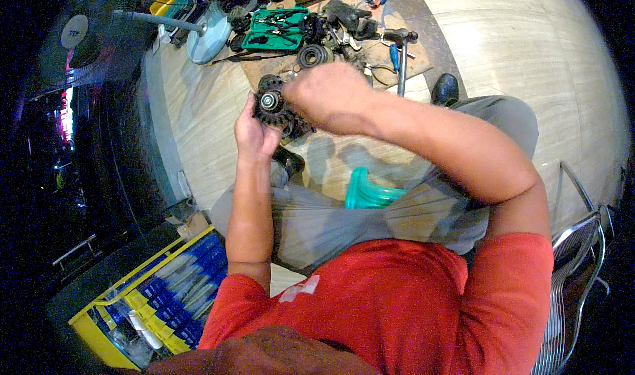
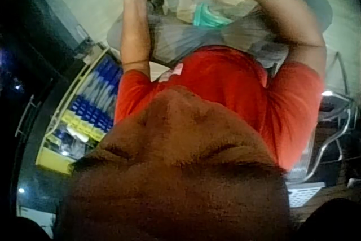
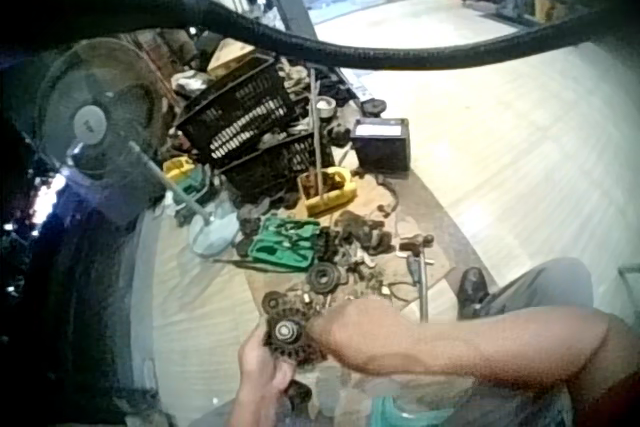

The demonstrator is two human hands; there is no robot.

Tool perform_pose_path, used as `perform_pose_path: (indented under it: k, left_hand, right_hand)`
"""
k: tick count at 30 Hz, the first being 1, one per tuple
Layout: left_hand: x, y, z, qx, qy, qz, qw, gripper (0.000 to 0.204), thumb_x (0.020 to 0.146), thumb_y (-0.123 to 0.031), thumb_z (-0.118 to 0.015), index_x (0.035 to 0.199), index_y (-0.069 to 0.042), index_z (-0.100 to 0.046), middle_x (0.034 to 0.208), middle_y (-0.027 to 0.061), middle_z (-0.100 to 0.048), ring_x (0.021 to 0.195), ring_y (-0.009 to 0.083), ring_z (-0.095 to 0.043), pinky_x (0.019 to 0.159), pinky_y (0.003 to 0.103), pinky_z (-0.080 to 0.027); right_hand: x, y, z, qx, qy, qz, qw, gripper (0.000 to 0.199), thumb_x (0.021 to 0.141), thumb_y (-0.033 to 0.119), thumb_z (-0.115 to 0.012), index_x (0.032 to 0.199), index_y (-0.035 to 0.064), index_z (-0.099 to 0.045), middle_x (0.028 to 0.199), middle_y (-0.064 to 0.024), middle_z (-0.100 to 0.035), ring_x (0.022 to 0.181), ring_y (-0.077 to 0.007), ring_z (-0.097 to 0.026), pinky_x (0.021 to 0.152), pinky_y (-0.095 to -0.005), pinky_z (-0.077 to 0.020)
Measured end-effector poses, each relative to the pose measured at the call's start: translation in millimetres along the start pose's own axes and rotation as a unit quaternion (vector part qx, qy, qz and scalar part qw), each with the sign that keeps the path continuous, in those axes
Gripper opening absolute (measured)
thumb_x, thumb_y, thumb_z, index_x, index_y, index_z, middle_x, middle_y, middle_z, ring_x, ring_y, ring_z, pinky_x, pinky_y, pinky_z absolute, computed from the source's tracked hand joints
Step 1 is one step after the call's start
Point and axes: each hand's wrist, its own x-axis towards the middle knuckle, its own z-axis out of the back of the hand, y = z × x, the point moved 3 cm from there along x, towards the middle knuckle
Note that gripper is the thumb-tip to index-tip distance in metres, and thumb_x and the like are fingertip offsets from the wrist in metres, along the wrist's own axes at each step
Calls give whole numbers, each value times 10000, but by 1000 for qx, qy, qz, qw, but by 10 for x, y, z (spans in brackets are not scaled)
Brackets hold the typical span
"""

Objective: The person fits together metal gears and small mechanical components by hand while sitting.

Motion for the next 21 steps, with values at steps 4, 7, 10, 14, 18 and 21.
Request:
perform_pose_path:
  k: [4, 7, 10, 14, 18, 21]
  left_hand:
    - [-80, -20, -95, 18, 40, -8, 999, 326, 1015, -190, -353, 1239, 18, -468, 1141, 174, -595, 1038, 297, -614, 919, 457, -509]
    - [-126, -34, -213, 63, 80, -26, 994, 304, 1006, -152, -370, 1232, 28, -467, 1133, 169, -597, 1027, 284, -617, 919, 446, -510]
    - [-157, -53, -279, 85, 124, -25, 988, 339, 998, -190, -383, 1213, 36, -516, 1148, 165, -616, 1043, 286, -608, 949, 438, -473]
    - [-149, -44, -285, 72, 114, -29, 990, 303, 1011, -165, -369, 1227, 26, -464, 1139, 165, -599, 1031, 279, -620, 916, 440, -513]
    - [-102, -38, -266, 49, 36, -38, 997, 317, 1024, -210, -352, 1209, 19, -469, 1148, 174, -596, 1035, 294, -620, 911, 451, -516]
    - [-20, -39, -95, 13, 9, -47, 999, 330, 1029, -230, -338, 1205, 15, -470, 1152, 179, -596, 1043, 307, -617, 910, 463, -517]
  right_hand:
    - [65, -295, 233, 69, -43, -8, 997, 167, 796, 195, -664, 842, 35, -643, 780, -178, -639, 768, -379, -628, 661, -469, -495]
    - [105, -424, 289, 103, -32, -4, 994, 200, 796, 205, -689, 869, 24, -646, 769, -192, -625, 770, -388, -608, 660, -463, -473]
    - [132, -411, 326, 115, -15, -10, 993, 208, 800, 213, -685, 865, 18, -653, 762, -196, -630, 768, -391, -611, 671, -465, -479]
    - [114, -343, 303, 68, -62, -9, 996, 166, 803, 191, -645, 799, 26, -645, 761, -188, -642, 761, -385, -633, 679, -475, -504]
    - [35, -243, 162, -37, -99, 32, 994, 99, 799, 149, -586, 823, 60, -620, 810, -143, -657, 768, -349, -657, 645, -461, -531]
    - [-47, 4, 42, -68, -77, 62, 993, 90, 794, 150, -553, 823, 79, -601, 772, -99, -642, 741, -288, -670, 581, -414, -541]
